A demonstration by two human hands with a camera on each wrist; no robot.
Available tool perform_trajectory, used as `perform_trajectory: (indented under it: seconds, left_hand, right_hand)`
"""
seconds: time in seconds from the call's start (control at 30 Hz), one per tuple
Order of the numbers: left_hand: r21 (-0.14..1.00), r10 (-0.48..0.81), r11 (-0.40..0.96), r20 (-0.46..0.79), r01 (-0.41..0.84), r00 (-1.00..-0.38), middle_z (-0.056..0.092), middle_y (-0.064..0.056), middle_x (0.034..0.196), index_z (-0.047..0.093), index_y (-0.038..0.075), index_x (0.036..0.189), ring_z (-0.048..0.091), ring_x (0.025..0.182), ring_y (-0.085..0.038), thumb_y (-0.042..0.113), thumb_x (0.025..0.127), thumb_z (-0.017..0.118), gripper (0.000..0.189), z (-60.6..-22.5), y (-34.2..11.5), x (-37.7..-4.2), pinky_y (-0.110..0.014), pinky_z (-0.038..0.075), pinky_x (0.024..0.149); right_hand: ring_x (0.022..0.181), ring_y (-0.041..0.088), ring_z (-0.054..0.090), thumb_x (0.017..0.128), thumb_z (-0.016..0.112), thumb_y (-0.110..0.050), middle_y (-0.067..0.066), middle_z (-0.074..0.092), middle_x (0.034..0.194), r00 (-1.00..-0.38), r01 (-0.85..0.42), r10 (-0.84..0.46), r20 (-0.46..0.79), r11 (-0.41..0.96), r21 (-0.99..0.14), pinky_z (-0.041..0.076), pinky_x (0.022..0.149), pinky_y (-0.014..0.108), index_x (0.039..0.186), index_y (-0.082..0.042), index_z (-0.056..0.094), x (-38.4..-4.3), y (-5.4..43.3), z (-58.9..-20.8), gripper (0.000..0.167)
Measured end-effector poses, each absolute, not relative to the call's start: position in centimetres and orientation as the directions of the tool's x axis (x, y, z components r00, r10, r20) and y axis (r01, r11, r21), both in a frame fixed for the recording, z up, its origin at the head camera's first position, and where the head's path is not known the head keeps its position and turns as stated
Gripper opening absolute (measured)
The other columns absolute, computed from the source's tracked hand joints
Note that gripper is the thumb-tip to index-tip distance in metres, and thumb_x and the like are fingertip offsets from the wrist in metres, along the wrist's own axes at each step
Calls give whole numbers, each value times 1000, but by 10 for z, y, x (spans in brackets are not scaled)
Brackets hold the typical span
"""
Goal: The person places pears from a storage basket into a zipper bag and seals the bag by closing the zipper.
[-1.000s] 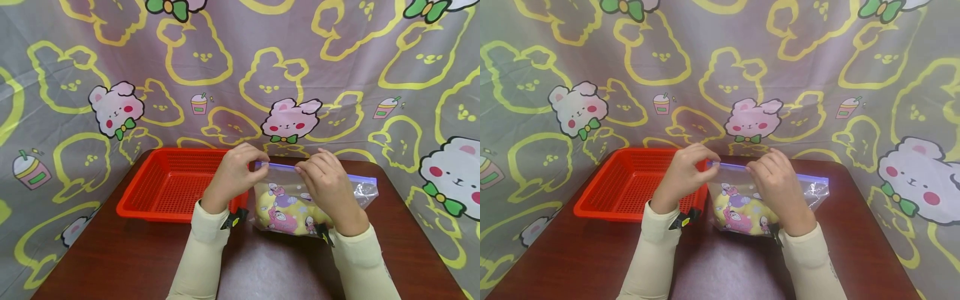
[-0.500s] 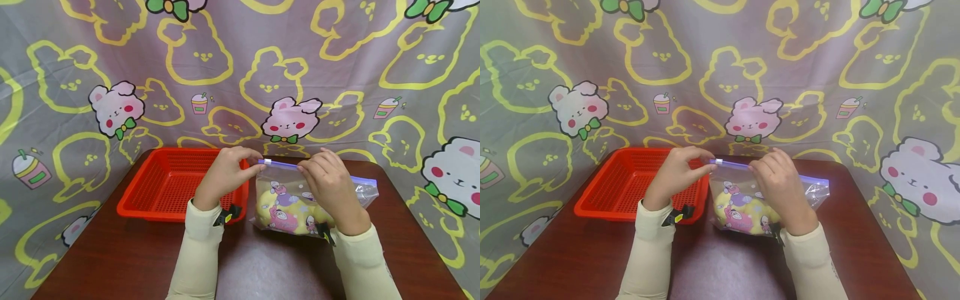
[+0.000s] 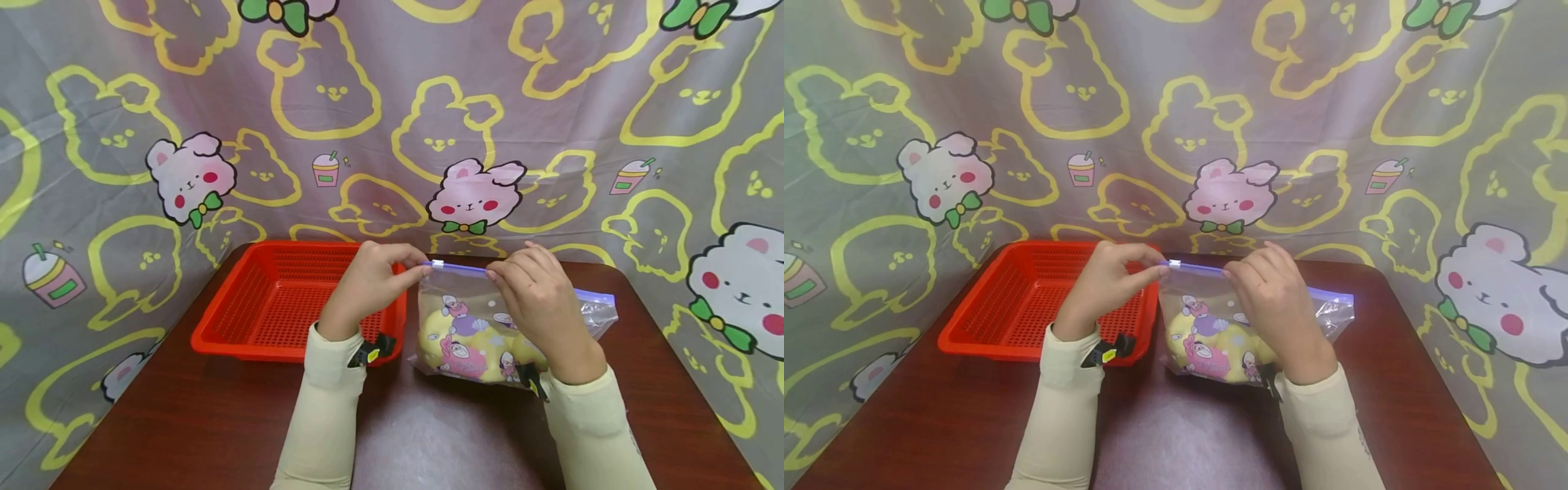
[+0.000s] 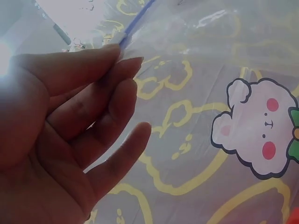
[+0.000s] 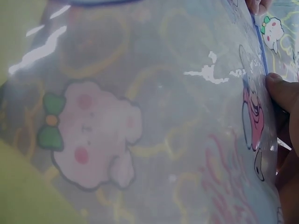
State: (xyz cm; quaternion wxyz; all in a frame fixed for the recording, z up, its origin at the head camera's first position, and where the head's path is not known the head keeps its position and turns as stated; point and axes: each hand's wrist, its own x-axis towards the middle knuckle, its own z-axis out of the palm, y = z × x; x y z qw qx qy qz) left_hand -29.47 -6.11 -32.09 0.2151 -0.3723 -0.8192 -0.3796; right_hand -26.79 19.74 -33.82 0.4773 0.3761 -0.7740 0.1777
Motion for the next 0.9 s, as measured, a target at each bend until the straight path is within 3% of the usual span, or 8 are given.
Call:
perform_trajectory:
  seconds: [0.2, 0.37, 0.47, 0.6, 0.77, 0.9]
  left_hand:
    - [460, 437, 433, 645, 775, -627, 67, 8, 76, 76, 10, 88, 54, 65, -4, 13, 83, 79, 7, -321, -60, -295, -23, 46, 55]
    - [466, 414, 442, 652, 766, -635, 69, 7, 78, 75, 9, 87, 54, 64, -5, 11, 84, 77, 4, -321, -62, -296, -24, 46, 56]
    - [465, 405, 443, 660, 767, -634, 69, 7, 77, 75, 8, 87, 56, 66, -5, 10, 85, 77, 4, -322, -63, -298, -25, 48, 59]
    - [462, 396, 441, 669, 769, -629, 68, 7, 76, 75, 7, 86, 56, 66, -5, 10, 85, 76, 4, -323, -65, -300, -25, 48, 60]
    - [463, 390, 441, 673, 769, -628, 68, 8, 75, 75, 8, 87, 56, 66, -5, 10, 85, 76, 3, -323, -66, -302, -26, 48, 60]
    - [468, 389, 436, 672, 769, -630, 69, 7, 76, 75, 8, 88, 56, 66, -5, 10, 85, 77, 4, -324, -66, -302, -25, 49, 60]
  right_hand:
    - [80, 31, 59, 99, 58, -23, 12, 65, 80, -287, -742, -424, 859, 666, 81, 41, 98, 49, 91, 3, 70, -267, 202, -336, 30]
    - [83, 32, 59, 88, 72, -12, 13, 66, 84, -332, -720, -409, 850, 692, 52, 43, 94, 49, 92, 3, 71, -266, 211, -331, 16]
    - [85, 32, 60, 82, 76, -9, 13, 67, 86, -362, -692, -384, 849, 721, 31, 43, 92, 49, 94, 2, 71, -265, 219, -329, 17]
    - [88, 33, 59, 83, 76, -11, 14, 67, 88, -414, -639, -327, 849, 769, -15, 44, 90, 48, 96, 1, 70, -262, 233, -326, 19]
    - [95, 34, 59, 85, 75, -12, 14, 67, 93, -517, -542, -224, 826, 832, -114, 43, 88, 49, 100, 1, 70, -258, 257, -322, 20]
    - [103, 36, 57, 92, 69, -20, 16, 67, 104, -670, -431, -110, 735, 863, -264, 42, 90, 55, 109, -1, 68, -253, 275, -321, 25]
